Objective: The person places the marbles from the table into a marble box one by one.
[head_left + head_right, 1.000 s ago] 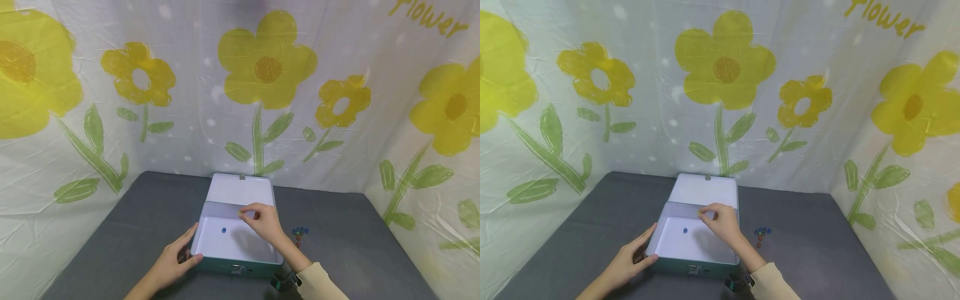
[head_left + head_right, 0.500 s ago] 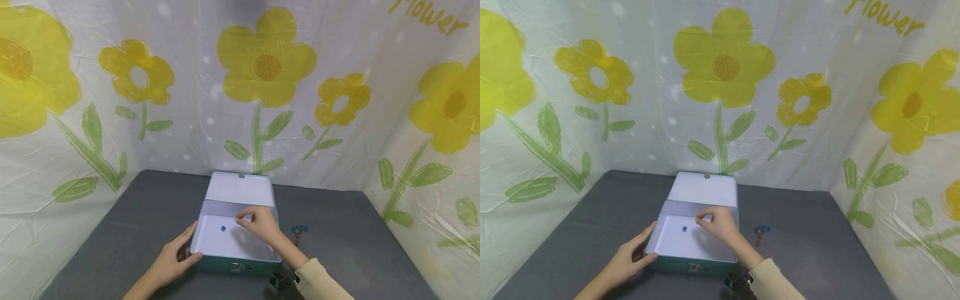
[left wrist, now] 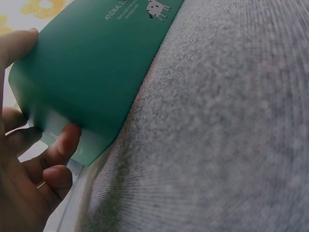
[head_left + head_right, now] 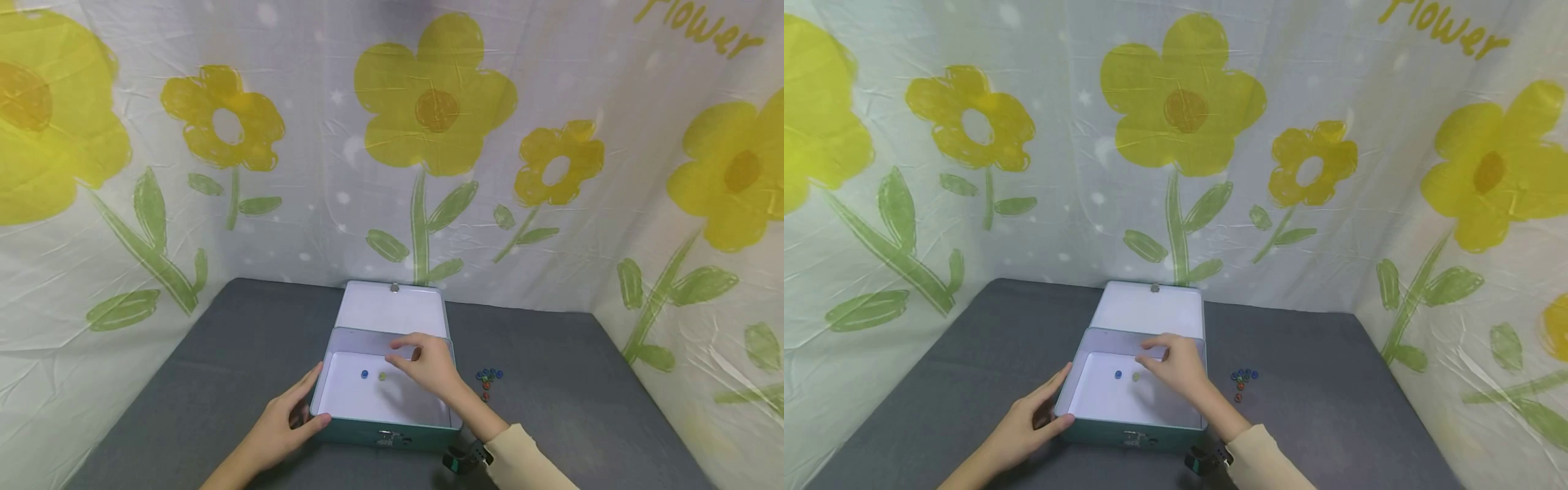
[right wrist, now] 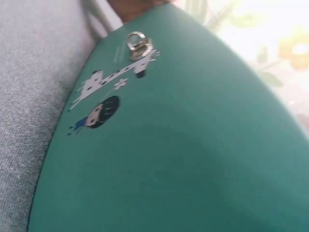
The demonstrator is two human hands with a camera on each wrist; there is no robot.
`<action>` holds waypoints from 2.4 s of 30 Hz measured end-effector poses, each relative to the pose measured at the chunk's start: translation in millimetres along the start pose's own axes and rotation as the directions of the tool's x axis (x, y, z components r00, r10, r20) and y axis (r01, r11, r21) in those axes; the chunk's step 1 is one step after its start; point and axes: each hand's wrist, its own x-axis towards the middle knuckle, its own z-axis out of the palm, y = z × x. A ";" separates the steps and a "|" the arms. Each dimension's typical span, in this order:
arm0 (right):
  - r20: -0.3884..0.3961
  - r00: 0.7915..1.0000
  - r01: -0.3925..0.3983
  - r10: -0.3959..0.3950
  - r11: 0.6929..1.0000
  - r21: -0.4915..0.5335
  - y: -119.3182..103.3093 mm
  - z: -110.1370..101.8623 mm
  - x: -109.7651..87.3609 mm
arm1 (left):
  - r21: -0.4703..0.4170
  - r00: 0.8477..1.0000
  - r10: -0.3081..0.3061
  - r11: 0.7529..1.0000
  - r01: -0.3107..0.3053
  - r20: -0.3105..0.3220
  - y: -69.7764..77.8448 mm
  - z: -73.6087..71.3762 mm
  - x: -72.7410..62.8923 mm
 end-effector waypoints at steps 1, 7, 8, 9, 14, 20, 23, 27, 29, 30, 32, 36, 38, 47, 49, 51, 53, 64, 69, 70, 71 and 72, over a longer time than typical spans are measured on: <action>-0.019 1.000 0.002 -0.002 1.000 0.011 -0.4 -1.9 -0.6 | 0.001 1.000 0.003 1.000 -0.003 0.000 -0.1 0.0 0.0; -0.075 0.997 -0.018 0.020 0.999 0.032 2.3 -13.4 -6.1 | -0.004 1.000 -0.009 1.000 0.009 0.011 -0.5 -0.1 0.4; -0.079 0.996 -0.025 0.027 0.999 0.035 2.8 -15.6 -7.4 | -0.003 1.000 -0.022 1.000 0.022 0.013 -0.8 0.0 0.6; -0.084 0.996 -0.029 0.033 0.999 0.038 3.2 -17.8 -8.8 | 0.001 0.999 -0.031 1.000 0.031 0.014 -1.4 0.0 0.8; -0.125 0.991 -0.032 0.039 0.998 0.058 5.7 -28.5 -16.9 | 0.009 0.998 -0.054 0.999 0.053 0.013 -0.4 0.5 0.9; -0.170 0.984 -0.045 0.058 0.996 0.079 8.8 -39.9 -26.7 | 0.003 1.000 -0.026 1.000 0.026 0.009 0.8 0.5 0.6; -0.176 0.981 -0.068 0.081 0.994 0.081 10.5 -45.1 -30.7 | 0.004 1.000 -0.004 1.000 0.004 0.004 0.3 0.7 0.6; -0.202 0.975 -0.081 0.094 0.994 0.074 14.1 -51.6 -36.2 | 0.010 1.000 -0.015 1.000 0.015 0.000 0.1 1.3 0.4; -0.222 0.970 -0.085 0.099 0.994 0.069 16.7 -54.6 -39.3 | 0.014 1.000 -0.028 1.000 0.028 0.002 -0.1 1.6 0.4; -0.232 0.967 -0.088 0.102 0.994 0.068 18.2 -56.1 -40.8 | 0.015 0.999 -0.033 0.999 0.033 0.003 0.0 1.7 0.5; -0.244 0.964 -0.098 0.110 0.993 0.062 20.9 -59.1 -43.4 | 0.014 1.000 -0.030 0.999 0.030 0.006 0.5 1.8 0.6; -0.264 0.957 -0.113 0.122 0.992 0.048 27.1 -66.3 -45.9 | 0.011 1.000 0.010 1.000 -0.010 0.004 1.2 0.9 1.4; -0.277 0.953 -0.114 0.122 0.992 0.045 30.0 -70.6 -45.7 | 0.007 0.999 0.032 0.999 -0.032 -0.005 1.0 0.4 2.2; -0.295 0.930 -0.206 0.217 0.976 0.069 45.8 -89.1 -60.3 | 0.017 0.998 0.059 0.998 -0.059 -0.012 -2.8 0.3 0.3; -0.306 0.922 -0.233 0.239 0.971 0.055 52.2 -93.5 -64.2 | 0.016 0.999 0.054 0.998 -0.053 -0.009 -3.3 0.6 0.2; -0.309 0.915 -0.258 0.261 0.965 0.050 58.6 -98.1 -68.4 | 0.011 0.999 0.048 0.999 -0.048 -0.006 -3.3 1.0 0.2; -0.302 0.909 -0.285 0.288 0.957 0.055 65.4 -102.5 -72.6 | 0.009 0.999 0.045 0.999 -0.045 -0.005 -2.8 0.9 0.5; -0.236 0.888 -0.408 0.394 0.913 -0.013 104.9 -119.8 -93.9 | 0.004 0.999 0.037 0.999 -0.037 -0.001 -1.6 1.3 0.3; -0.223 0.889 -0.422 0.400 0.905 -0.057 122.7 -122.8 -100.3 | 0.021 1.000 0.014 1.000 -0.014 -0.009 -2.6 1.8 1.6; -0.214 0.889 -0.426 0.406 0.903 -0.056 125.2 -123.1 -101.7 | 0.020 1.000 0.006 1.000 -0.005 -0.008 -2.7 1.9 1.7; -0.197 0.888 -0.434 0.416 0.899 -0.058 127.5 -123.4 -103.5 | 0.022 1.000 0.006 1.000 -0.006 -0.005 -3.0 1.9 1.6; -0.179 0.887 -0.440 0.425 0.896 -0.056 129.8 -123.4 -105.0 | 0.022 1.000 0.006 1.000 -0.006 -0.003 -3.5 1.9 1.4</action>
